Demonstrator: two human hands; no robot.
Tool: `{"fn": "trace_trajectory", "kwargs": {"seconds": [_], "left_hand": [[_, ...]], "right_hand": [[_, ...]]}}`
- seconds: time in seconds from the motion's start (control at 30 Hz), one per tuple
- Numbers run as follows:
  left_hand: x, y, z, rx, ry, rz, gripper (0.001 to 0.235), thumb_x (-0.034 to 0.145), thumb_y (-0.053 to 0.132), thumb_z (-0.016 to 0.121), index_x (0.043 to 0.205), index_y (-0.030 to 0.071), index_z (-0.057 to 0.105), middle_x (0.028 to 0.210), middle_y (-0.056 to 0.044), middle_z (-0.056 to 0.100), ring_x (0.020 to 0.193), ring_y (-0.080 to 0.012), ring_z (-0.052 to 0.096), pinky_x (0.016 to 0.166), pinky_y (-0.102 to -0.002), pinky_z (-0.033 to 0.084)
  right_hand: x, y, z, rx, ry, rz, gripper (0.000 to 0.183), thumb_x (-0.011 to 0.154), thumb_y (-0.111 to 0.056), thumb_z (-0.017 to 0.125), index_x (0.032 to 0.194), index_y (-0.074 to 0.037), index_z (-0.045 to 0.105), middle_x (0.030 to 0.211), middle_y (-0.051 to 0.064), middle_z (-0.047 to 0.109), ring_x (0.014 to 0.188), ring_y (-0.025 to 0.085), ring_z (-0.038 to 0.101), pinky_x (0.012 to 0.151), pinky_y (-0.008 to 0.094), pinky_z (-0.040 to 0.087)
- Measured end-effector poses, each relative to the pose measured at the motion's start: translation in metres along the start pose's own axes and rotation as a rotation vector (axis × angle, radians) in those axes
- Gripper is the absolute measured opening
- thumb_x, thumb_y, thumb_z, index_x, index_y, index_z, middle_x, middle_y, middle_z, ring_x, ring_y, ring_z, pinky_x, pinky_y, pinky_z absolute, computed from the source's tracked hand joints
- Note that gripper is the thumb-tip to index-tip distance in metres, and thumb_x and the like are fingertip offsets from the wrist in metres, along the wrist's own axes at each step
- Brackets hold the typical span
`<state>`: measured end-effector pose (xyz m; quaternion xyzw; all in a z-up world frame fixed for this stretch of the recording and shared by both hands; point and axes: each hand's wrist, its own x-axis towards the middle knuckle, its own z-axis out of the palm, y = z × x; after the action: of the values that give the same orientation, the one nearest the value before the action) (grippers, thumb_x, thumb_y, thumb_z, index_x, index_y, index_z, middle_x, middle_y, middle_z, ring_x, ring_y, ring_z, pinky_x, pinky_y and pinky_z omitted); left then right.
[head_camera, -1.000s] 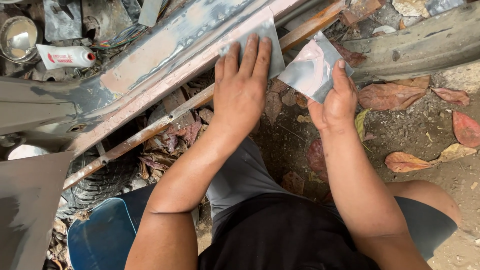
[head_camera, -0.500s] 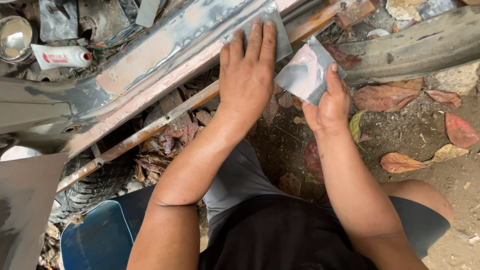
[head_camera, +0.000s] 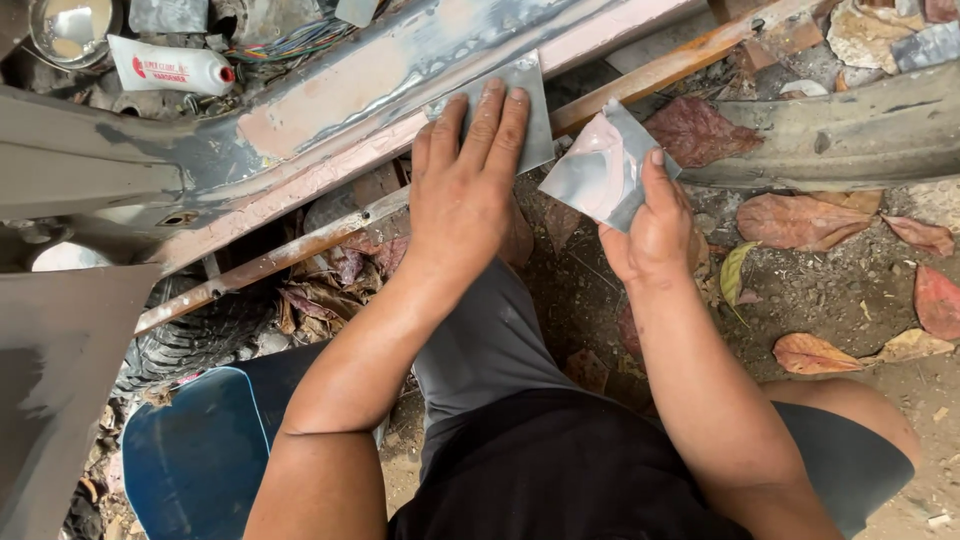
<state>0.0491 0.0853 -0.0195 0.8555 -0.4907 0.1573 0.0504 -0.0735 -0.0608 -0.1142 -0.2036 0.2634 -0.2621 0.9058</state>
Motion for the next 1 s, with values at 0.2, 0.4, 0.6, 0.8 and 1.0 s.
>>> {"fn": "trace_trajectory", "kwargs": {"seconds": [0.2,0.4,0.6,0.8,1.0], "left_hand": [[0.002,0.007,0.007,0.008,0.012,-0.004,0.056,0.102,0.013,0.065,0.155,0.008,0.046,0.158,-0.014,0.050,0.139,-0.0411,0.055,0.113,-0.052,0.046],[-0.006,0.013,0.021,0.068,-0.042,-0.061,0.062,0.105,0.013,0.065,0.160,0.014,0.038,0.166,-0.010,0.040,0.150,-0.0382,0.047,0.121,-0.053,0.043],[-0.024,0.007,0.022,-0.080,0.106,0.043,0.066,0.093,-0.004,0.048,0.157,0.014,0.048,0.155,-0.015,0.054,0.136,-0.0439,0.056,0.107,-0.053,0.045],[-0.008,0.010,-0.001,-0.088,0.017,-0.060,0.062,0.097,0.002,0.063,0.155,0.010,0.045,0.160,-0.011,0.051,0.144,-0.0393,0.051,0.116,-0.052,0.043],[0.004,0.015,0.028,-0.004,0.005,-0.050,0.063,0.103,0.011,0.065,0.159,0.011,0.038,0.163,-0.011,0.046,0.146,-0.0395,0.052,0.114,-0.049,0.045]], "right_hand": [[-0.001,0.006,0.001,-0.016,0.041,0.003,0.046,0.103,-0.030,0.052,0.133,0.004,0.056,0.126,0.018,0.067,0.114,0.026,0.068,0.106,0.041,0.056],[0.000,0.008,0.001,0.001,0.038,0.014,0.045,0.103,-0.029,0.052,0.133,0.005,0.056,0.128,0.018,0.067,0.115,0.027,0.067,0.106,0.039,0.055],[0.013,0.025,-0.018,-0.035,-0.096,-0.064,0.041,0.105,-0.036,0.049,0.130,-0.007,0.064,0.130,0.019,0.070,0.124,0.039,0.067,0.113,0.068,0.050],[-0.007,0.010,0.011,-0.018,-0.083,0.028,0.051,0.103,-0.029,0.050,0.138,0.008,0.052,0.134,0.021,0.063,0.122,0.029,0.064,0.113,0.043,0.051],[-0.012,0.005,0.018,-0.029,-0.102,0.022,0.051,0.104,-0.029,0.047,0.140,0.007,0.052,0.138,0.020,0.063,0.125,0.028,0.064,0.114,0.042,0.050]]}}
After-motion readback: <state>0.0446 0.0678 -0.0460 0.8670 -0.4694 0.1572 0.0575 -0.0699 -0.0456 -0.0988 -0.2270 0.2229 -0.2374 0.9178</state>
